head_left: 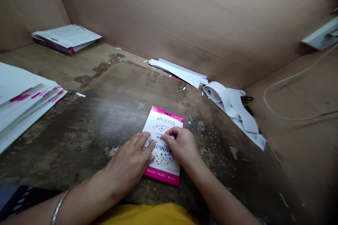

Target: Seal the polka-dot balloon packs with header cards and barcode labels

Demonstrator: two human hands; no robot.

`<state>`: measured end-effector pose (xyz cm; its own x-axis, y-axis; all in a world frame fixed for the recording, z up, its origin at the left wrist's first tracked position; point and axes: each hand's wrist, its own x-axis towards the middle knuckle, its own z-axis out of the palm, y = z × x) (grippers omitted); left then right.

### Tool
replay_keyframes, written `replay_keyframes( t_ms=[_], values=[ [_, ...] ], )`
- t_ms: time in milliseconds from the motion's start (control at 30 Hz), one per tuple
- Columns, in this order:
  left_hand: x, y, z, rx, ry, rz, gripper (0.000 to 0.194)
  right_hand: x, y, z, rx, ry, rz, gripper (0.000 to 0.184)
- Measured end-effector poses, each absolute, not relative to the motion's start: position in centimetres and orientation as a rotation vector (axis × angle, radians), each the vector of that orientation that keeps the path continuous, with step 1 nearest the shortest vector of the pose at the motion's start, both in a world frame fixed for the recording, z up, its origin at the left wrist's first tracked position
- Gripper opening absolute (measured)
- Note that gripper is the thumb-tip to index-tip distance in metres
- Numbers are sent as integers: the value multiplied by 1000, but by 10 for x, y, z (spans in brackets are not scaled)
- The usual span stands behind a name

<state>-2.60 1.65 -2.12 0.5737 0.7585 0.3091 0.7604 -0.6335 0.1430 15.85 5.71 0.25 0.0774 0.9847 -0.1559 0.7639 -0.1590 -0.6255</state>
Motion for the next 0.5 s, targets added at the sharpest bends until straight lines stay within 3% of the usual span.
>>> replay_keyframes(
  t_ms=[167, 333, 500],
  values=[
    [-26, 19, -20, -2802, -1255, -558, 30, 152, 56, 8, -2017, -1816, 687, 10],
    [-23, 26, -23, -2885, -1202, -434, 42, 147, 53, 10, -2029, -1898, 613, 9],
    [-22, 25, -22, -2908, -1273, -371, 41, 161, 53, 13, -2112, -1913, 520, 21]
  ],
)
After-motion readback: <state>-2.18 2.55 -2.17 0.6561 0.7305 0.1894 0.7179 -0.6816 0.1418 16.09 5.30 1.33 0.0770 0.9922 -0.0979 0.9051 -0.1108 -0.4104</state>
